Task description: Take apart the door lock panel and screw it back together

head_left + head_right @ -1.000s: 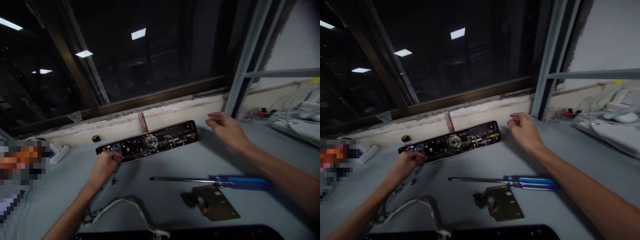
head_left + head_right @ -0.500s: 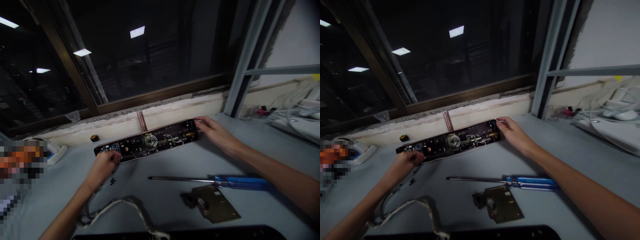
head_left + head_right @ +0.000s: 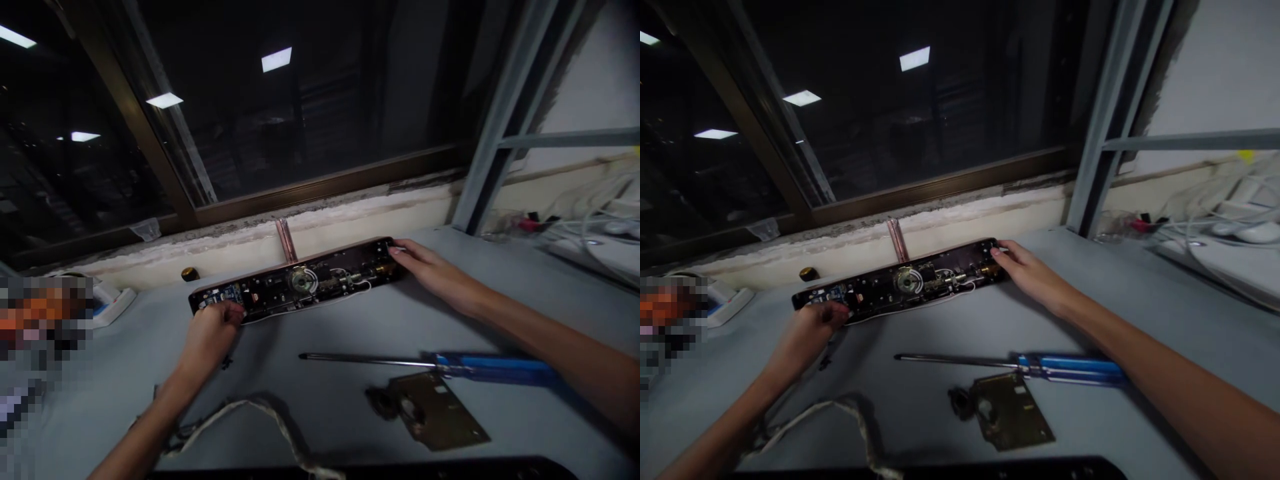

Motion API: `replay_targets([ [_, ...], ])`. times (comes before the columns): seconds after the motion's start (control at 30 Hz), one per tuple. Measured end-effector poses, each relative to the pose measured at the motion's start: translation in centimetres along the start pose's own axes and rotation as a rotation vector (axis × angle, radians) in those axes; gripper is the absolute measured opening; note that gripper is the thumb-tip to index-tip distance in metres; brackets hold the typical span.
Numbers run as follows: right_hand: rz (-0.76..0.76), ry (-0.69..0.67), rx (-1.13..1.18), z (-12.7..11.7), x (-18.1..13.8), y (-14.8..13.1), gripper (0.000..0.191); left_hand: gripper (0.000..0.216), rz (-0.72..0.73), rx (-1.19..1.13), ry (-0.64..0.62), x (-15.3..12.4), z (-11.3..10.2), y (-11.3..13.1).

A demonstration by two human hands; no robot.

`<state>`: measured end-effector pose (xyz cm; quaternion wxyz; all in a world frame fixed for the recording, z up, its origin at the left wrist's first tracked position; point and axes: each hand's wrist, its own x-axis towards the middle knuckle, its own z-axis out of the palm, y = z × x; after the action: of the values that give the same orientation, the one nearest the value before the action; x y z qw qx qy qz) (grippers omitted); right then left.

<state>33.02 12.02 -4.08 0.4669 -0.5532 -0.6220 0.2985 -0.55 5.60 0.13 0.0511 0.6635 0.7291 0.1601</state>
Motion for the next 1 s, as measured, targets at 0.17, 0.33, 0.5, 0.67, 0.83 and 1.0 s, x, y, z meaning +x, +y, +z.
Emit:
replay_targets([
  [0.17,0.012,0.042,-0.019,-0.06,-0.22,-0.31,0.03,0.025,-0.002,0.004,-0.009,-0.01,0.09,0.01],
  [0.33,0.017,0.069,-0.043,-0.21,-0.38,-0.44,0.028,0.022,-0.005,0.021,-0.005,0.13,0.23,-0.16],
  [0.5,0.014,0.074,-0.056,-0.15,-0.56,-0.7,0.026,0.021,0.06,0.109,0.054,0.23,0.74,-0.67],
  [0.67,0.017,0.075,-0.066,-0.18,-0.63,-0.83,0.027,0.019,0.098,0.15,0.099,0.2,0.96,-0.91],
  [0.83,0.026,0.058,-0.07,-0.28,-0.49,-0.55,0.03,0.018,0.062,0.17,0.103,0.21,0.96,-0.72],
  [1.0,0.03,0.073,-0.085,-0.19,-0.5,-0.81,0.028,0.017,0.013,0.146,0.095,0.2,0.95,-0.43],
])
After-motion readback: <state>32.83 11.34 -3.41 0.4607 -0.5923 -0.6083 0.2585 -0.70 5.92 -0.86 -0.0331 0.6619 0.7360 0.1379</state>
